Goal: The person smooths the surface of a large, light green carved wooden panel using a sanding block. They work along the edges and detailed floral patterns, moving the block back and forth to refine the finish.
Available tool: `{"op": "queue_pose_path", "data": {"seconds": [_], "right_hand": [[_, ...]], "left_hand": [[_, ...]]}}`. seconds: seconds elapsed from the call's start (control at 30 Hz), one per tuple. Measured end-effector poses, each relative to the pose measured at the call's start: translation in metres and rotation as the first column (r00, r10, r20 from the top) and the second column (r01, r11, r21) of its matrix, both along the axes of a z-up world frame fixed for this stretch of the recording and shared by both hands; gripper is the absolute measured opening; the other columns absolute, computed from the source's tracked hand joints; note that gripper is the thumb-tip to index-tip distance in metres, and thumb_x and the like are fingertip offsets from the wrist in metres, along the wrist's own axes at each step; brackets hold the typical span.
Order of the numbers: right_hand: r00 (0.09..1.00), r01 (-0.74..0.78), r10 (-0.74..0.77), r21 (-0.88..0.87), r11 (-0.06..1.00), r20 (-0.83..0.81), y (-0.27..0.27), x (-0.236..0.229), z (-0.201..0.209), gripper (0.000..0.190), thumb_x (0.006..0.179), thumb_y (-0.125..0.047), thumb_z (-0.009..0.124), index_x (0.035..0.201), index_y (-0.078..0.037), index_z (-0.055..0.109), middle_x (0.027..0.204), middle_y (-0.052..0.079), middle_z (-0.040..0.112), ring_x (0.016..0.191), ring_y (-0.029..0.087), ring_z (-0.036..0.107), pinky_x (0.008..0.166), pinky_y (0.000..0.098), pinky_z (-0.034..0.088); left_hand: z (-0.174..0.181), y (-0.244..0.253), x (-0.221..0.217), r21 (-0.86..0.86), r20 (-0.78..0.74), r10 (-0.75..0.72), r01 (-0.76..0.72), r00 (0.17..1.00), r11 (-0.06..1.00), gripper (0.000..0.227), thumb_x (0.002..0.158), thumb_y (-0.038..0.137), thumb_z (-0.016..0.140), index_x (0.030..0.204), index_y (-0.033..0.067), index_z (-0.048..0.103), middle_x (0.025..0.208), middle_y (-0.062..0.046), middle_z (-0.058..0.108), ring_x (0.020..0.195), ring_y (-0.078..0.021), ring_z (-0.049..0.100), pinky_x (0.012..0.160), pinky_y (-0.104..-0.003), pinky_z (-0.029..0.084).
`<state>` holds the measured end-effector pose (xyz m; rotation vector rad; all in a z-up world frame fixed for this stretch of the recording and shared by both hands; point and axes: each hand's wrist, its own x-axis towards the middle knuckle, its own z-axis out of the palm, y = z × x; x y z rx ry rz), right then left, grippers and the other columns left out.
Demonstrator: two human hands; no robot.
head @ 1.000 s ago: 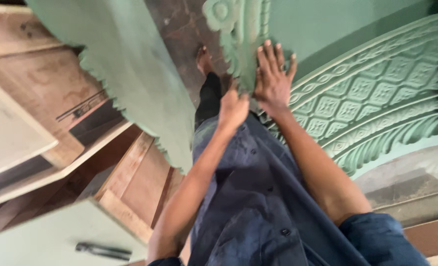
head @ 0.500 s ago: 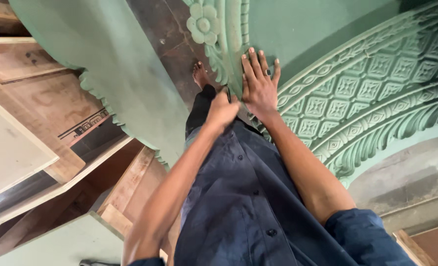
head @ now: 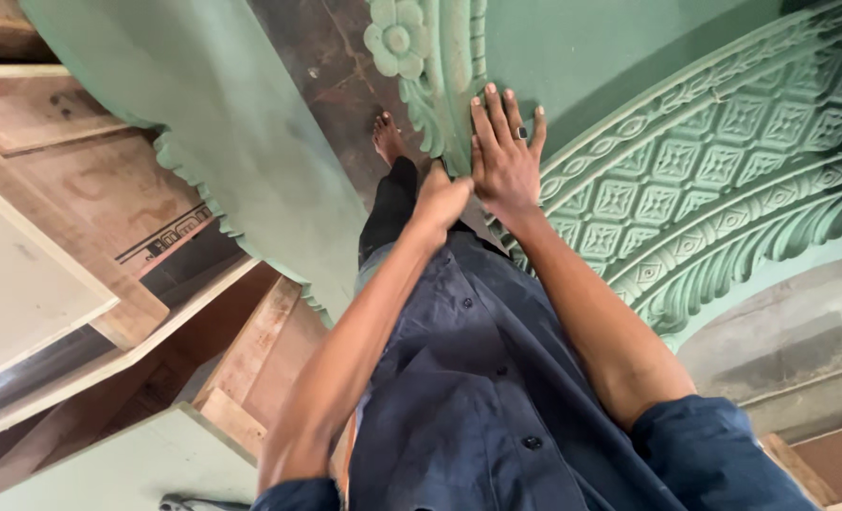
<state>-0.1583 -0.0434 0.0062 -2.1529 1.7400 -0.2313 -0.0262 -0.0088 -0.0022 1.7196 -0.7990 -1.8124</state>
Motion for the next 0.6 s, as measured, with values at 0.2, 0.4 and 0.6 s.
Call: {"op": "queue_pose_path", "data": {"seconds": [0.2, 0.4, 0.6], "right_hand": [[1.0, 0.001, -0.001, -0.007, 1.0, 0.014, 0.005, 0.0, 0.004, 0.05, 0.109, -0.018, 0.049, 0.157, -0.007, 0.047, 0.168, 0.011, 0.037, 0.157, 0.03, 0.029, 0.125, 0.0611, 0.008], [0.999, 0.033, -0.032, -0.017, 0.999, 0.039, 0.003, -0.001, 0.005, 0.047, 0.109, -0.016, 0.05, 0.156, -0.008, 0.05, 0.167, 0.01, 0.039, 0.157, 0.029, 0.031, 0.126, 0.0607, 0.009], [0.999, 0.021, -0.02, -0.016, 1.0, 0.037, -0.001, -0.002, 0.003, 0.047, 0.11, -0.015, 0.05, 0.156, -0.008, 0.05, 0.167, 0.011, 0.039, 0.158, 0.029, 0.031, 0.126, 0.0613, 0.009]], "left_hand": [[0.003, 0.007, -0.006, 0.17, -0.31, 0.191, -0.144, 0.931, 0.975, 0.074, 0.077, -0.003, 0.058, 0.149, 0.0023, 0.043, 0.126, -0.007, 0.061, 0.11, -0.0205, 0.058, 0.089, -0.033, 0.048], [0.007, 0.012, -0.006, 0.274, -0.664, 0.44, -0.351, 0.605, 0.895, 0.063, 0.099, 0.022, 0.054, 0.158, 0.0037, 0.04, 0.147, -0.001, 0.052, 0.13, -0.0146, 0.049, 0.111, -0.032, 0.036], [0.008, 0.005, -0.001, 0.247, -0.658, 0.459, -0.405, 0.596, 0.88, 0.082, 0.106, 0.064, 0.033, 0.164, 0.0067, 0.026, 0.166, -0.003, 0.036, 0.149, -0.0178, 0.037, 0.124, -0.034, 0.026]]}}
